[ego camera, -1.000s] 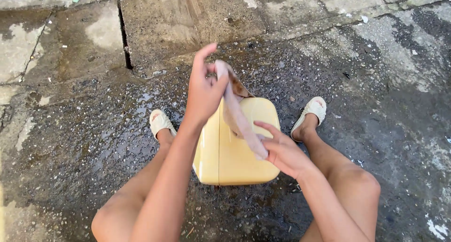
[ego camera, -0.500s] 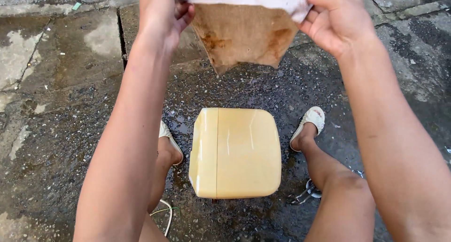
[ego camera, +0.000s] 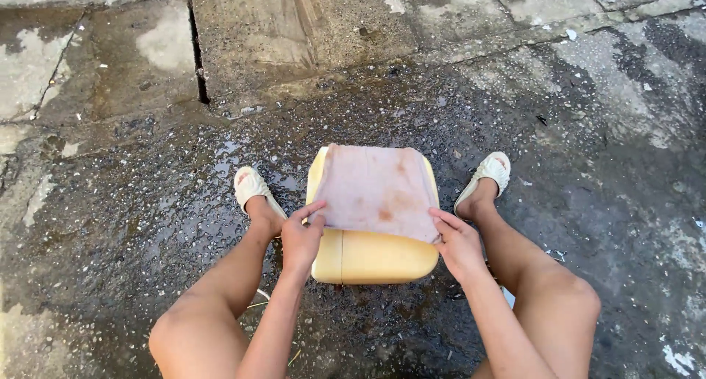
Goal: Cleaning the outer plastic casing of a portable heater using a damp cloth
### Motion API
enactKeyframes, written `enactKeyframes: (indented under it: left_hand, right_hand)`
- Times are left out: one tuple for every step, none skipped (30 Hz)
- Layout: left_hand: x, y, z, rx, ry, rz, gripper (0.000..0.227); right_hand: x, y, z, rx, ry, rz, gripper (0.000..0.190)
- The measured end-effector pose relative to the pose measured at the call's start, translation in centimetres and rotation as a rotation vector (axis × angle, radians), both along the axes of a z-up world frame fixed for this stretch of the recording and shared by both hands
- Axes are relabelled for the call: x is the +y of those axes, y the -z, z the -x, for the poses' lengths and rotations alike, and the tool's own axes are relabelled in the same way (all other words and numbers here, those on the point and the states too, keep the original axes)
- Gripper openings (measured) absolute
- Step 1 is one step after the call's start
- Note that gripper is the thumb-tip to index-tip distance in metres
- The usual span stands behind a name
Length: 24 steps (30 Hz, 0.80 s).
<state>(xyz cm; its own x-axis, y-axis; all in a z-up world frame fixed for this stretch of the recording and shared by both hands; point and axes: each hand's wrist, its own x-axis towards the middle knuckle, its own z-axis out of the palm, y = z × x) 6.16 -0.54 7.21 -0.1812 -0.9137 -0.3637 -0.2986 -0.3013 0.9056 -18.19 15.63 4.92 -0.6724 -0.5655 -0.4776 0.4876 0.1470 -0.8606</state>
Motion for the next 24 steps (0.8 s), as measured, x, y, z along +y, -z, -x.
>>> enactKeyframes:
  left_hand:
    - [-0.8, -0.6, 0.4, 0.024, 0.028, 0.035, 0.037]
    - [-1.4, -1.1, 0.9, 0.051, 0.057, 0.072, 0.041]
    - [-2.3, -2.1, 1.6, 0.052, 0.057, 0.074, 0.041]
    - [-3.5, -3.2, 2.3, 0.125, 0.020, 0.127, 0.039]
    - [-4.6, -4.2, 2.9, 0.198, -0.017, 0.180, 0.038]
    - [-5.6, -5.5, 3.5, 0.200, -0.015, 0.183, 0.038]
    - [-6.6, -6.8, 4.1, 0.104, 0.001, 0.258, 0.034]
    - [-7.7, -7.9, 4.4, 0.005, 0.016, 0.334, 0.030]
    - [-10.9, -7.9, 5.8, 0.004, 0.017, 0.339, 0.030]
    - [-13.2, -7.4, 6.8, -0.032, 0.023, 0.390, 0.025]
    - [-15.7, -7.0, 7.9, -0.069, 0.031, 0.442, 0.022]
    - [-17.7, -7.4, 8.6, -0.073, 0.026, 0.440, 0.022]
    - [-19.9, -7.7, 9.5, -0.037, -0.010, 0.393, 0.022]
    - [-21.8, -8.1, 10.9, 0.009, -0.042, 0.352, 0.024]
    - [-21.4, -10.9, 10.8, 0.015, -0.043, 0.356, 0.024]
    - [-20.9, -13.3, 10.4, 0.064, -0.008, 0.397, 0.026]
    - [-20.5, -15.7, 10.1, 0.113, 0.025, 0.438, 0.029]
    - [-20.2, -16.0, 9.6, 0.111, 0.027, 0.431, 0.029]
    - [-20.0, -16.4, 9.1, 0.219, 0.046, 0.455, 0.029]
    - [-20.3, -17.6, 9.0, 0.338, 0.066, 0.491, 0.030]
    - [-19.3, -18.6, 8.3, 0.345, 0.070, 0.499, 0.030]
    - [-17.7, -19.0, 7.1, 0.332, 0.103, 0.517, 0.031]
    - [-16.0, -19.5, 5.9, 0.318, 0.136, 0.535, 0.032]
    - [-14.6, -18.7, 5.0, 0.316, 0.137, 0.532, 0.032]
  right_hand:
    - [-0.5, -0.9, 0.2, 0.017, -0.017, 0.013, 0.033]
    - [-0.9, -1.7, 0.6, 0.038, -0.033, 0.030, 0.034]
    - [-1.5, -2.6, 1.5, 0.040, -0.033, 0.031, 0.034]
    - [-2.3, -3.6, 2.3, 0.074, -0.042, 0.064, 0.036]
    - [-3.1, -4.6, 3.1, 0.109, -0.052, 0.097, 0.037]
    - [-3.9, -5.5, 3.9, 0.111, -0.050, 0.100, 0.037]
    - [-4.7, -6.2, 4.6, 0.155, -0.060, 0.116, 0.038]
    - [-5.7, -6.8, 5.2, 0.197, -0.072, 0.133, 0.040]
    - [-7.9, -6.8, 7.5, 0.196, -0.071, 0.137, 0.040]
    - [-9.3, -6.5, 9.5, 0.175, -0.106, 0.173, 0.043]
    - [-10.9, -6.2, 11.5, 0.153, -0.140, 0.208, 0.047]
    - [-12.2, -8.1, 11.4, 0.149, -0.146, 0.207, 0.047]
    - [-13.6, -10.1, 11.4, 0.166, -0.178, 0.236, 0.048]
    - [-14.6, -12.2, 12.0, 0.193, -0.205, 0.269, 0.049]
    - [-15.6, -13.5, 13.0, 0.200, -0.206, 0.273, 0.049]
    - [-16.5, -14.4, 13.7, 0.197, -0.190, 0.314, 0.045]
    - [-17.6, -15.3, 14.4, 0.194, -0.174, 0.355, 0.041]
    - [-17.1, -16.3, 13.5, 0.191, -0.173, 0.348, 0.041]
    - [-16.6, -17.5, 12.6, 0.241, -0.174, 0.356, 0.040]
    - [-16.7, -19.3, 12.0, 0.302, -0.173, 0.376, 0.038]
    - [-16.0, -19.9, 11.5, 0.310, -0.170, 0.383, 0.038]
    - [-14.9, -20.0, 10.6, 0.331, -0.169, 0.383, 0.038]
    - [-13.7, -20.0, 9.6, 0.352, -0.168, 0.382, 0.038]
    - [-12.2, -19.0, 8.6, 0.349, -0.168, 0.380, 0.038]
